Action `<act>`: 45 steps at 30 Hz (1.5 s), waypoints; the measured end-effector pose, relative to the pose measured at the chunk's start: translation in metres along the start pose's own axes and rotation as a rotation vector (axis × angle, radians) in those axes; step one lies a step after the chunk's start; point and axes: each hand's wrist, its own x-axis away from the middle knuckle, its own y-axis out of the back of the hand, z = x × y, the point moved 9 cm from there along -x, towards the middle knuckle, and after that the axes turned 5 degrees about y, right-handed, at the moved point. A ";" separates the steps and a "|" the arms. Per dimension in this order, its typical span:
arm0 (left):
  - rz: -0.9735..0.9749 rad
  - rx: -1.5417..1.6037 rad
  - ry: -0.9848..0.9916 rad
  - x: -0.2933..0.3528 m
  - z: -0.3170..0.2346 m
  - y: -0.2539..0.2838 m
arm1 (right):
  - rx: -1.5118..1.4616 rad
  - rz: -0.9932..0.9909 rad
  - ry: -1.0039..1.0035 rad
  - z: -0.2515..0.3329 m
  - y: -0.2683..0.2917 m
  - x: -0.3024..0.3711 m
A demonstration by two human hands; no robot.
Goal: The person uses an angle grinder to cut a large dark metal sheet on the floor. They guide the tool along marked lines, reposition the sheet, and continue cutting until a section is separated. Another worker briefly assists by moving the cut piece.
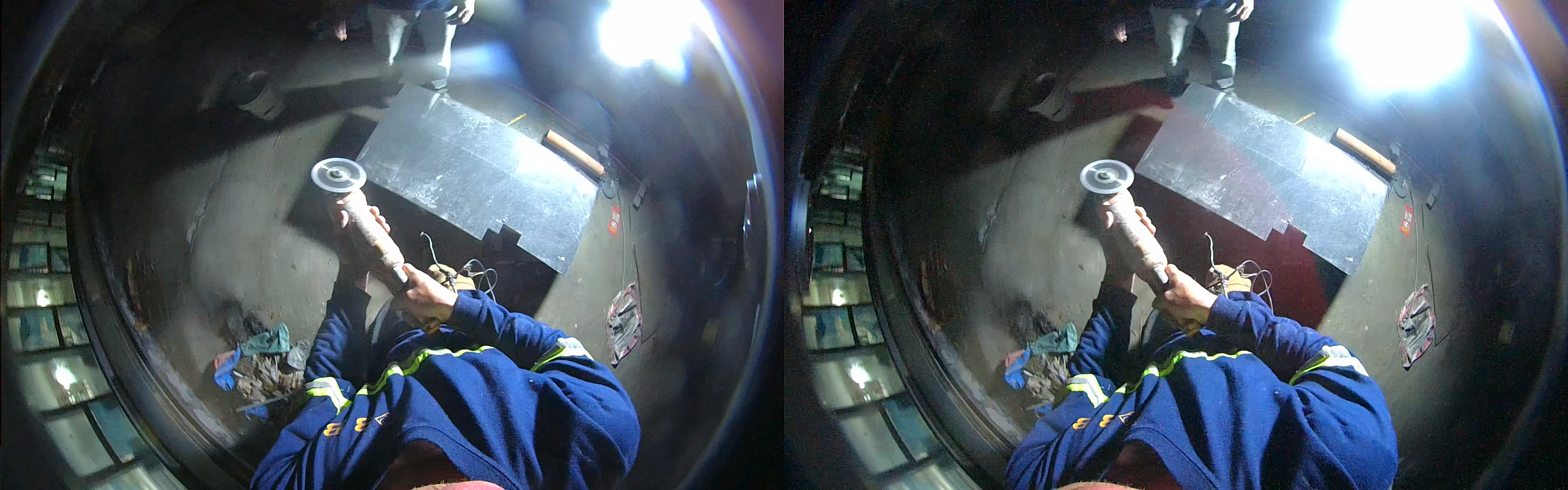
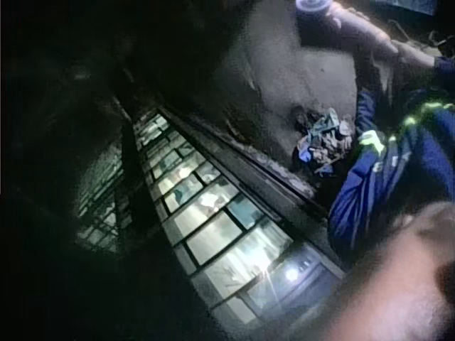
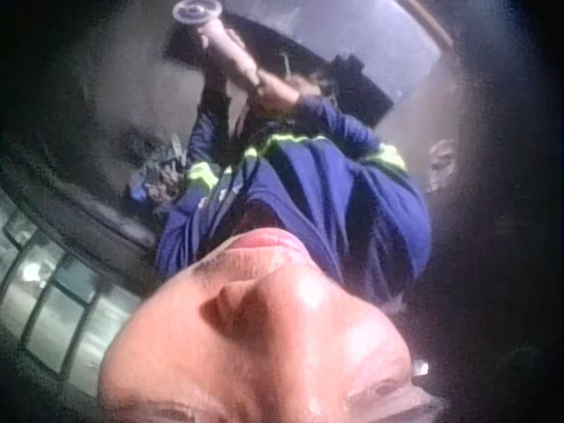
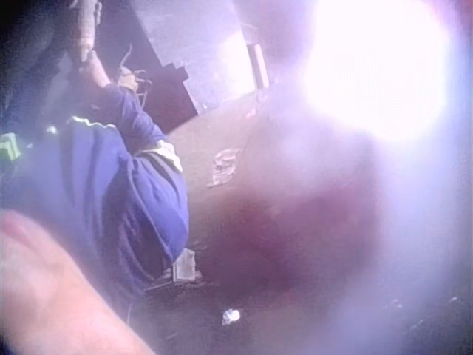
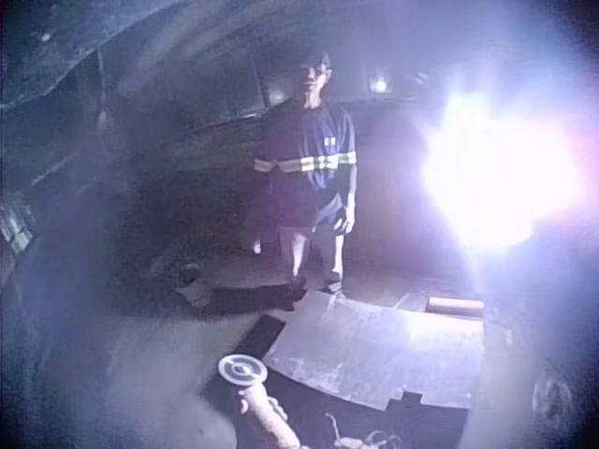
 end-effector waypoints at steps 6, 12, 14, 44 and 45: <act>0.078 -0.116 0.374 -0.009 0.008 -0.061 | 0.201 -0.358 -0.093 0.038 0.011 0.019; -0.438 -0.381 0.190 -0.021 -0.055 0.070 | -0.127 -0.561 0.097 0.038 0.093 -0.038; -0.588 -0.393 0.132 0.023 -0.093 0.146 | -0.311 -0.609 0.047 0.057 0.091 -0.037; -1.011 -0.787 0.319 0.065 -0.549 0.570 | 0.704 -1.380 0.599 0.163 0.219 -0.420; -0.915 -0.878 0.295 0.061 -0.545 0.565 | 0.776 -1.415 0.579 0.164 0.232 -0.426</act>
